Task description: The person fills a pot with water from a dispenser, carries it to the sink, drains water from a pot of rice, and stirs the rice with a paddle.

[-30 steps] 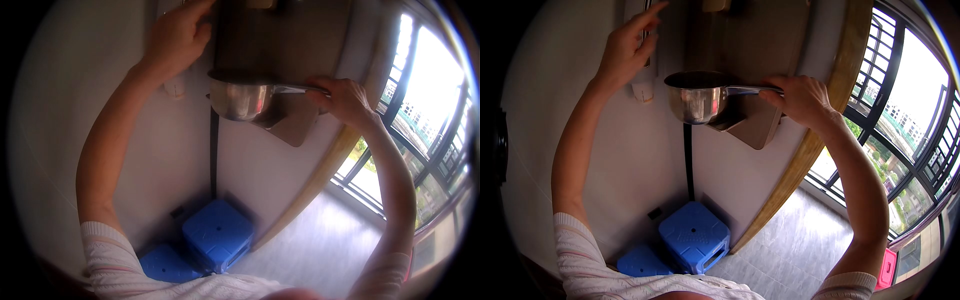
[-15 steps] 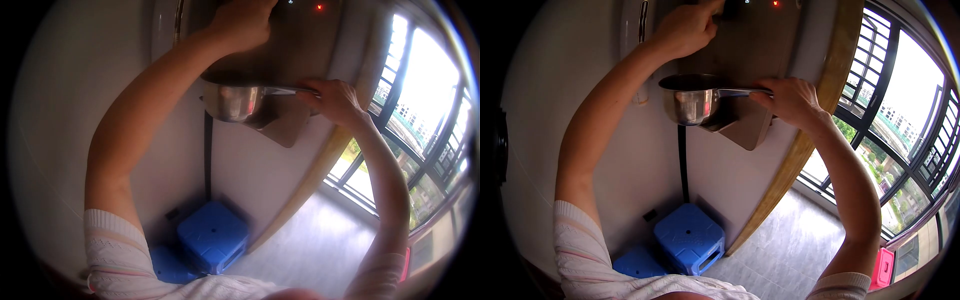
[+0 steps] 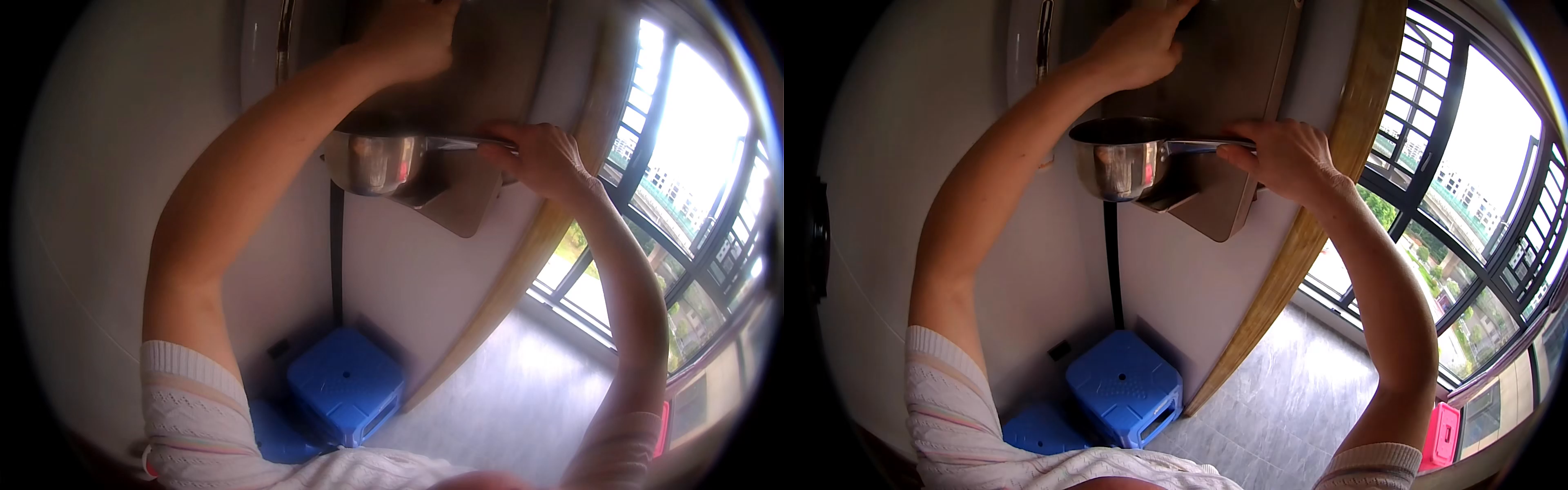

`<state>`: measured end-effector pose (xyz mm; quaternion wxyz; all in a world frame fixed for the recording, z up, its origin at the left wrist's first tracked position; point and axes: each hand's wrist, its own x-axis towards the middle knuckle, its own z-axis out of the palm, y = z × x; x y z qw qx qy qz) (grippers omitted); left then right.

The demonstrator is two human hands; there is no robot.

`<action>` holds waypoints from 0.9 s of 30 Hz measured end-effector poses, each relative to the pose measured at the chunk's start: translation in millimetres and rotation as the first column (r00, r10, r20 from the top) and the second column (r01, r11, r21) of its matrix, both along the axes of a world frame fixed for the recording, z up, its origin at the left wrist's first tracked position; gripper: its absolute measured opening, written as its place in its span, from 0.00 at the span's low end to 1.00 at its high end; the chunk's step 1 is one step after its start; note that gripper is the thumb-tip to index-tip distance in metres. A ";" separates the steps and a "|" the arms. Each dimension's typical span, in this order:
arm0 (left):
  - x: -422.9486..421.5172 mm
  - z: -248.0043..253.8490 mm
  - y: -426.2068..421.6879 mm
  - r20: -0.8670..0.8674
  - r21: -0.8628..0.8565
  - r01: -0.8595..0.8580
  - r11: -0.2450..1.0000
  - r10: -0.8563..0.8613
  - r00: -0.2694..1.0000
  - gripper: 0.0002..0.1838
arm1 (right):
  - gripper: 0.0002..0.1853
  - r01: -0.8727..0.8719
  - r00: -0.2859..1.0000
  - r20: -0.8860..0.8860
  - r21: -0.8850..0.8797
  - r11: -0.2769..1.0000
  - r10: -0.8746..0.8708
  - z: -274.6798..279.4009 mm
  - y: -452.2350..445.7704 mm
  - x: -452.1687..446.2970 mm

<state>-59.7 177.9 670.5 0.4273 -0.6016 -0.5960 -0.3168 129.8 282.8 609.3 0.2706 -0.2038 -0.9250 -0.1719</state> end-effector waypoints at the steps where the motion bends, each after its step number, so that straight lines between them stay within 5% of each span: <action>1: -1.5 -0.2 2.8 -0.001 0.013 0.026 1.000 -0.026 1.000 0.30 | 0.20 -0.005 1.000 -0.003 0.004 1.000 0.005 0.1 0.5 -1.2; 27: 5.4 0.8 32.2 -0.020 -0.026 0.061 0.998 -0.062 0.998 0.32 | 0.20 0.008 1.000 0.000 -0.008 1.000 -0.008 -1.1 1.2 1.2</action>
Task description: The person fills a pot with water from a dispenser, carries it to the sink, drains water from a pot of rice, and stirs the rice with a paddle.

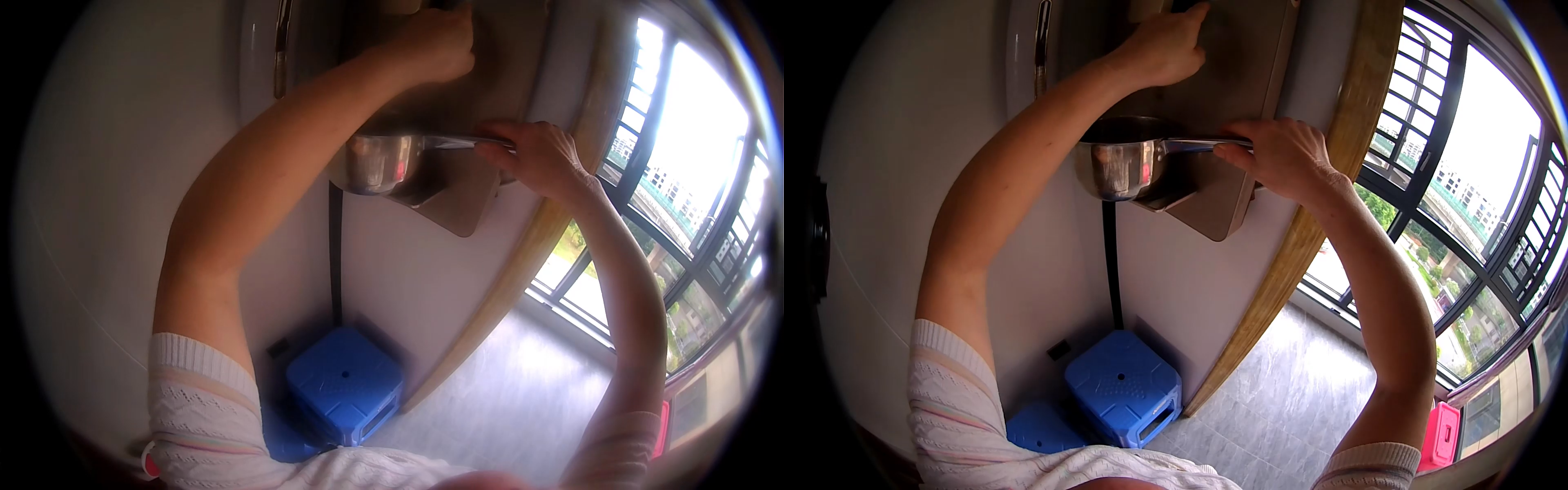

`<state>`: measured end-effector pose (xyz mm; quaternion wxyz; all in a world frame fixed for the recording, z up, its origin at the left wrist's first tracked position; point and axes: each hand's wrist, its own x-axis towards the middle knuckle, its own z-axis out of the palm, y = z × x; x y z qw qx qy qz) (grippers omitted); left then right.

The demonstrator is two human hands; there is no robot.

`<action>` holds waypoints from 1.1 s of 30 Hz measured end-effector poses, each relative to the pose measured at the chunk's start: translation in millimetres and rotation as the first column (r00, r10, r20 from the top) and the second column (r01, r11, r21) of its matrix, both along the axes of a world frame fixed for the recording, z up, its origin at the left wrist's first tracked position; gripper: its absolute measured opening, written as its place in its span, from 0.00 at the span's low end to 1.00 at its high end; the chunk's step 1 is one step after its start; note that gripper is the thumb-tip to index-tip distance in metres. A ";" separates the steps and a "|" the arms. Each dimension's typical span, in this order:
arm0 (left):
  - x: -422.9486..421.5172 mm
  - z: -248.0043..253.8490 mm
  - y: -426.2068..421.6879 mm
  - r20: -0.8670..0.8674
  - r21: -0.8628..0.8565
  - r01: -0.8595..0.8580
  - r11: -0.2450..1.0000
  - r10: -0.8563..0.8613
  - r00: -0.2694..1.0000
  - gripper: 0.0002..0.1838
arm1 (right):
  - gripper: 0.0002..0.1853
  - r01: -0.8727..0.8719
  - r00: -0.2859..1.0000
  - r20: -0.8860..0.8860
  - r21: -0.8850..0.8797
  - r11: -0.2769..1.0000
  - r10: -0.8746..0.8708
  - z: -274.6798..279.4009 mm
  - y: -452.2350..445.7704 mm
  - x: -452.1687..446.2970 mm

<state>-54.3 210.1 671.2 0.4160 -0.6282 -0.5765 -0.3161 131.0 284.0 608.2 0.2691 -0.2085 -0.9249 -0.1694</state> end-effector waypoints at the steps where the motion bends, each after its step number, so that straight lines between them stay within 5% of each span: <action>1: -1.9 1.2 5.8 -0.001 0.022 -0.003 1.000 0.003 1.000 0.32 | 0.20 -0.003 1.000 -0.002 -0.001 1.000 0.003 0.0 -0.1 0.1; 10: 3.3 10.6 19.6 0.158 0.003 -0.045 0.999 0.044 0.987 0.30 | 0.20 0.007 1.000 -0.002 -0.004 1.000 -0.007 1.4 -3.6 0.4; 33: 6.2 10.1 20.2 0.218 0.019 -0.035 0.999 0.030 0.975 0.31 | 0.21 0.015 1.000 -0.002 -0.016 1.000 -0.015 1.0 -3.5 0.7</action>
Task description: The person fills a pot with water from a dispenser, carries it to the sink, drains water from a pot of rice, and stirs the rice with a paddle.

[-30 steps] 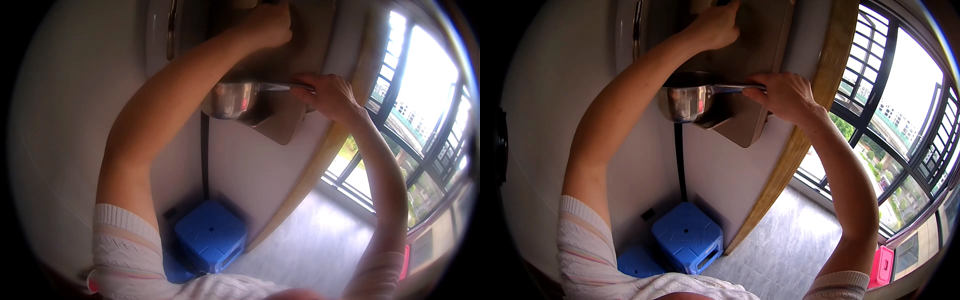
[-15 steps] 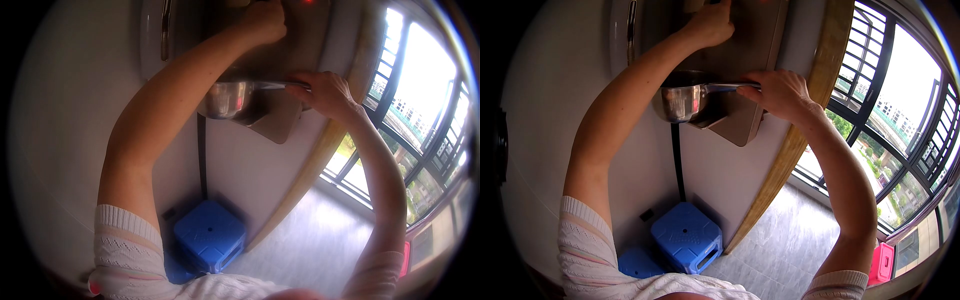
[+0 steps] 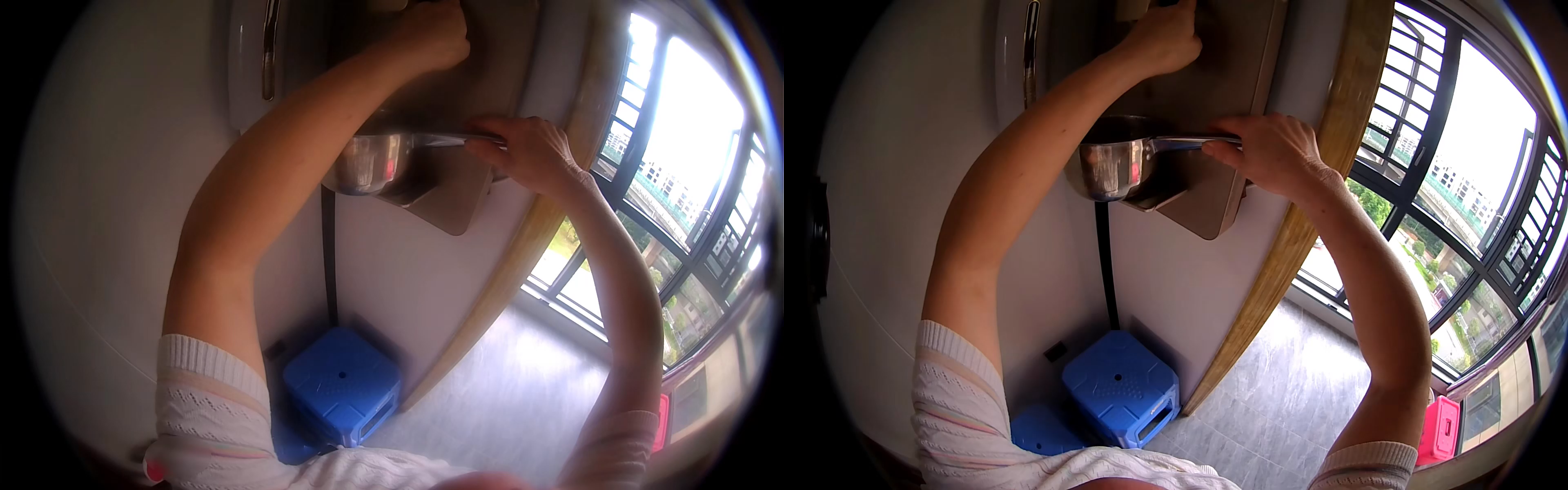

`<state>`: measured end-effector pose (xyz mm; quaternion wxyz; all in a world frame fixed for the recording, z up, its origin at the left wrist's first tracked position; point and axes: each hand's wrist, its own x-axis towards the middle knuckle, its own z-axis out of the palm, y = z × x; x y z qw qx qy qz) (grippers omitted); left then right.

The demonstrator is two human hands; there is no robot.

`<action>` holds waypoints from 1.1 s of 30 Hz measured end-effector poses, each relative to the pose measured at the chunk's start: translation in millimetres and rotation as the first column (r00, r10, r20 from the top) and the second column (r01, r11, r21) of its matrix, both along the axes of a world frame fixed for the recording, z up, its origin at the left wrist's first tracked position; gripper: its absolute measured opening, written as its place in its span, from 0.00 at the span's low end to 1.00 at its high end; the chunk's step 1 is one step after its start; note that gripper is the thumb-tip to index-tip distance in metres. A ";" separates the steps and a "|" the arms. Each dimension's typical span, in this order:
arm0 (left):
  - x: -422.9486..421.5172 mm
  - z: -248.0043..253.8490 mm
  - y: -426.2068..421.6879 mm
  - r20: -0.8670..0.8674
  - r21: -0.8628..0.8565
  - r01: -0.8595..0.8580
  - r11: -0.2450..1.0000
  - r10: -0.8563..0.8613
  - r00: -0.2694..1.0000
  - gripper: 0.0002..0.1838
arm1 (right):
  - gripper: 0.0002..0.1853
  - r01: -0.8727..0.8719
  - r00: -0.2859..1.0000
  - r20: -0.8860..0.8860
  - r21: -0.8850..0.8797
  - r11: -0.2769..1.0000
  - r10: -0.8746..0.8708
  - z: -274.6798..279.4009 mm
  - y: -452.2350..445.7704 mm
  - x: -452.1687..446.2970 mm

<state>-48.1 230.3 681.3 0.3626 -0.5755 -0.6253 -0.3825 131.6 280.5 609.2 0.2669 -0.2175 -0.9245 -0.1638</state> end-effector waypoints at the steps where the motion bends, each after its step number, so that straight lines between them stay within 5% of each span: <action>1: -1.1 0.8 2.2 0.004 0.003 0.010 1.000 -0.010 1.000 0.30 | 0.21 0.001 1.000 -0.002 0.001 1.000 -0.001 -0.4 0.8 -0.8; 18: 10.9 -1.7 -9.3 -0.107 -0.017 -0.024 1.000 0.022 0.994 0.27 | 0.21 -0.016 1.000 -0.013 0.003 1.000 0.017 0.0 -0.3 -0.2; 23: 22.3 -5.8 9.0 -0.236 0.253 0.299 0.920 -0.241 0.941 0.17 | 0.21 0.016 1.000 0.008 -0.015 1.000 -0.016 0.9 -1.0 -1.5; 26: 25.2 -5.5 10.1 -0.226 0.176 0.221 0.959 -0.179 0.957 0.15 | 0.21 0.025 1.000 0.019 -0.017 1.000 -0.024 1.8 -1.6 -1.9; 32: 29.3 -9.0 -8.2 -0.181 0.087 0.123 0.989 -0.106 0.978 0.23 | 0.20 0.012 1.000 0.004 -0.029 0.999 -0.012 0.2 -1.1 -0.5; 33: 28.0 -17.6 -13.7 -0.228 0.183 0.222 0.958 -0.178 0.957 0.25 | 0.20 0.009 1.000 0.001 -0.035 0.999 -0.009 0.4 -2.7 0.0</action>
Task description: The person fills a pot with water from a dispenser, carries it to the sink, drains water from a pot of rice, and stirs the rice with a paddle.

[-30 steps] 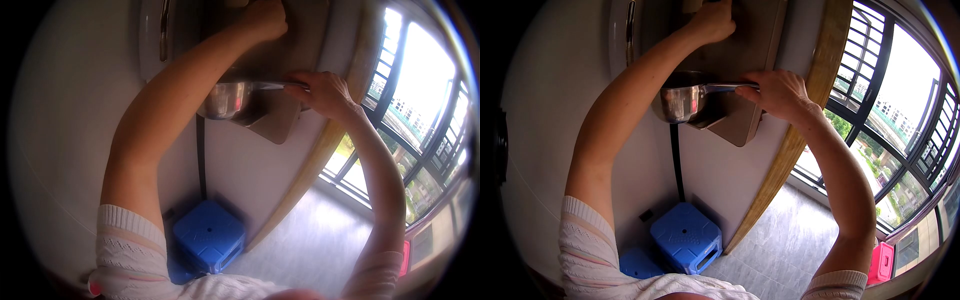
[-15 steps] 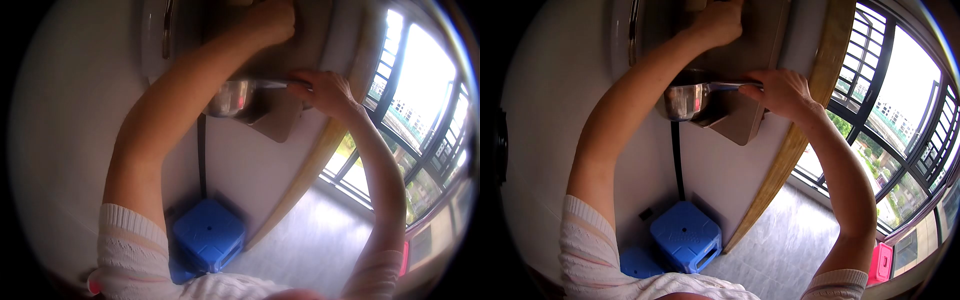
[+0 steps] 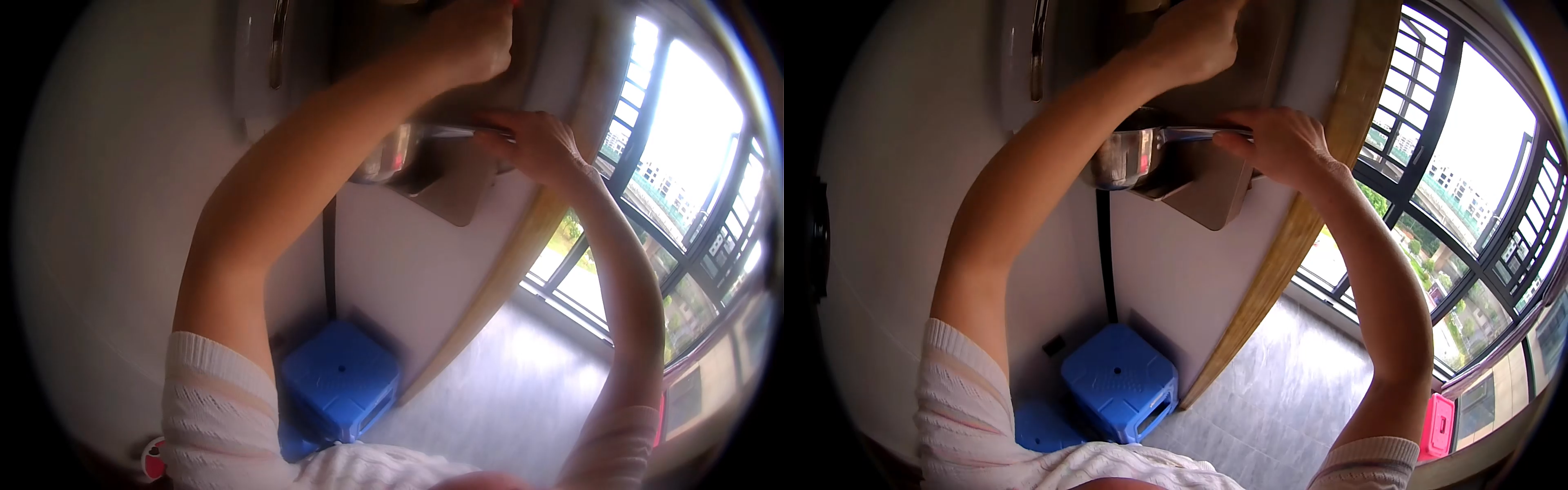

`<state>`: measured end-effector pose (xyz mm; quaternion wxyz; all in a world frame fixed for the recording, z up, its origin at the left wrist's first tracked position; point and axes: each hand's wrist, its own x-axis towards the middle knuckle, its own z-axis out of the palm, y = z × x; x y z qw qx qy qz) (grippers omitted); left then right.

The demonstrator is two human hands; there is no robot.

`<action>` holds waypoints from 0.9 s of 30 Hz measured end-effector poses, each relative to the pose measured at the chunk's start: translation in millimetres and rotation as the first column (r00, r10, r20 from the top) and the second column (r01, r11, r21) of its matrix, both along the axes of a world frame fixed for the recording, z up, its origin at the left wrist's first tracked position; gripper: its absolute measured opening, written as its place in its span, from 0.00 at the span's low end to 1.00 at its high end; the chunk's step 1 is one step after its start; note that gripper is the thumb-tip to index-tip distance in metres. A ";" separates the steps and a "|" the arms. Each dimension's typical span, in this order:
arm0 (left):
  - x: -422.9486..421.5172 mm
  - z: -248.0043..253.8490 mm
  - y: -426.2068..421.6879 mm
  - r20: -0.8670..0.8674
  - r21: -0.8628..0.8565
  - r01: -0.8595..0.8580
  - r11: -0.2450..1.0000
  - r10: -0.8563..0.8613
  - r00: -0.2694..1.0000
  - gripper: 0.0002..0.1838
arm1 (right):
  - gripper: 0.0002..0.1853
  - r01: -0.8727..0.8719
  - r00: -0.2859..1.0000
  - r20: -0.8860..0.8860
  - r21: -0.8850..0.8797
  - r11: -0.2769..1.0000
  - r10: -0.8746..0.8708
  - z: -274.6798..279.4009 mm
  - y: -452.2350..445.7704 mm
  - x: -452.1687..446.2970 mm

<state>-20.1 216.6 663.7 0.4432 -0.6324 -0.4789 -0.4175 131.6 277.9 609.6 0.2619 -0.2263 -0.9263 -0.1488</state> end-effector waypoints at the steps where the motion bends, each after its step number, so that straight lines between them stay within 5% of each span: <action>1: 0.4 -14.0 -8.7 -0.039 0.100 0.099 0.990 -0.095 0.995 0.27 | 0.19 -0.002 1.000 -0.004 -0.008 1.000 0.002 0.1 -1.5 0.4; 3: 33.8 -42.8 -61.8 0.082 -0.241 -0.021 0.970 0.042 0.996 0.29 | 0.19 0.139 0.988 0.064 0.007 0.990 -0.139 3.7 -6.0 0.3; 4: 32.9 -74.3 -67.7 0.020 -0.227 0.156 0.961 -0.155 0.988 0.29 | 0.19 0.207 0.973 0.099 0.018 0.978 -0.208 4.1 -6.6 -1.1; 5: 39.3 -103.5 -86.9 -0.007 -0.325 0.214 0.921 -0.229 0.973 0.31 | 0.20 -0.100 0.994 -0.035 0.144 0.985 0.106 -8.0 21.8 2.4; 7: 40.2 -174.5 -114.9 -0.068 -0.603 0.216 0.768 -0.319 0.945 0.33 | 0.20 -0.041 0.999 -0.029 0.071 0.997 0.043 -3.5 8.8 -1.8; 10: 24.9 -276.1 -133.3 0.089 -0.879 0.194 0.436 -0.250 0.964 0.25 | 0.20 -0.015 1.000 -0.022 0.039 0.999 0.016 -3.8 6.4 -6.8; 12: -8.5 -355.2 -132.6 0.319 -0.907 0.316 0.277 -0.035 0.947 0.23 | 0.20 0.003 1.000 -0.017 0.032 0.999 -0.002 -3.9 5.4 -8.4; 14: -35.0 -435.1 -139.0 0.318 -0.938 0.281 0.203 0.180 0.931 0.23 | 0.20 0.006 1.000 -0.019 0.009 1.000 -0.006 -5.4 2.7 -7.3; 18: -60.9 -548.7 -164.0 0.089 -0.958 0.218 -0.189 0.524 0.847 0.30 | 0.19 0.008 1.000 -0.030 0.011 1.000 -0.008 -6.1 1.4 -12.2; 20: -71.8 -605.1 -181.3 0.022 -0.963 0.172 -0.205 0.580 0.814 0.32 | 0.19 -0.006 1.000 -0.027 0.045 0.999 0.007 -3.4 0.6 -20.1; 27: -67.7 -622.0 -200.9 -0.002 -0.944 0.216 -0.249 0.660 0.751 0.32 | 0.19 -0.014 1.000 -0.017 0.031 0.999 0.014 4.5 -2.6 -29.4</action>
